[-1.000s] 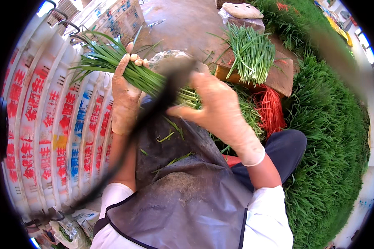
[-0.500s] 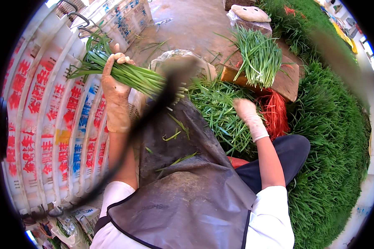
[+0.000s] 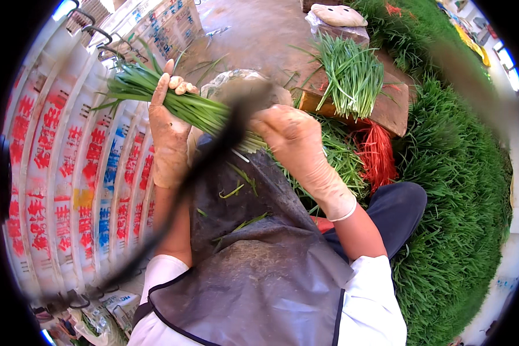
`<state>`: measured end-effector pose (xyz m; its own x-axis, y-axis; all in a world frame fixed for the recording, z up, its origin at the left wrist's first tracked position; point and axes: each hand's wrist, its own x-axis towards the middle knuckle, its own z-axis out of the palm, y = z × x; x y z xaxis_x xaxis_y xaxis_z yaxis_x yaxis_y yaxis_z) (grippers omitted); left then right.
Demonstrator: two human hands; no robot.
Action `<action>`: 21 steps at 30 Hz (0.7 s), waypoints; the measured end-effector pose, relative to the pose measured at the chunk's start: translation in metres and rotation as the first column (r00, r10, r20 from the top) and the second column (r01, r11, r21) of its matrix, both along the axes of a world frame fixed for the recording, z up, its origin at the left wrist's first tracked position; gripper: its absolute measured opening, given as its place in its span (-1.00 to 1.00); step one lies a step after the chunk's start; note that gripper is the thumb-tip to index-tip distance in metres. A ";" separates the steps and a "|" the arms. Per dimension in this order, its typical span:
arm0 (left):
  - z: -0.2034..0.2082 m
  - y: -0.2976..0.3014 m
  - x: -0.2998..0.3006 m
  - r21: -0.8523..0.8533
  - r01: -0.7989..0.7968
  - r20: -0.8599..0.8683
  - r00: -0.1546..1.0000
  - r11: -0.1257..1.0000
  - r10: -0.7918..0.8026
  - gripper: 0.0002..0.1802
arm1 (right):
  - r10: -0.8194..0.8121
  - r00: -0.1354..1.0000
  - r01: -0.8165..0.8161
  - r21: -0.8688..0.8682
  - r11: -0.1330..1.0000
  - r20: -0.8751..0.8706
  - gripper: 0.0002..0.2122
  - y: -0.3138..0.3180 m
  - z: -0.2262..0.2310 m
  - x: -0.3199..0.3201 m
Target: The person sorts green vegetable stalks by hand, bundles them together with a red tie, and places the finished bundle onto a pile.
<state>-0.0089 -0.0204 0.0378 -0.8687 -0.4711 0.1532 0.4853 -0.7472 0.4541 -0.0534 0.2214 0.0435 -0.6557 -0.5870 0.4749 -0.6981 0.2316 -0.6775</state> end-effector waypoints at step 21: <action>-0.035 0.022 0.002 0.249 0.341 -0.130 0.939 0.906 -0.318 -0.50 | -0.181 0.950 0.229 -0.174 0.958 0.255 -0.87 -0.005 0.012 -0.007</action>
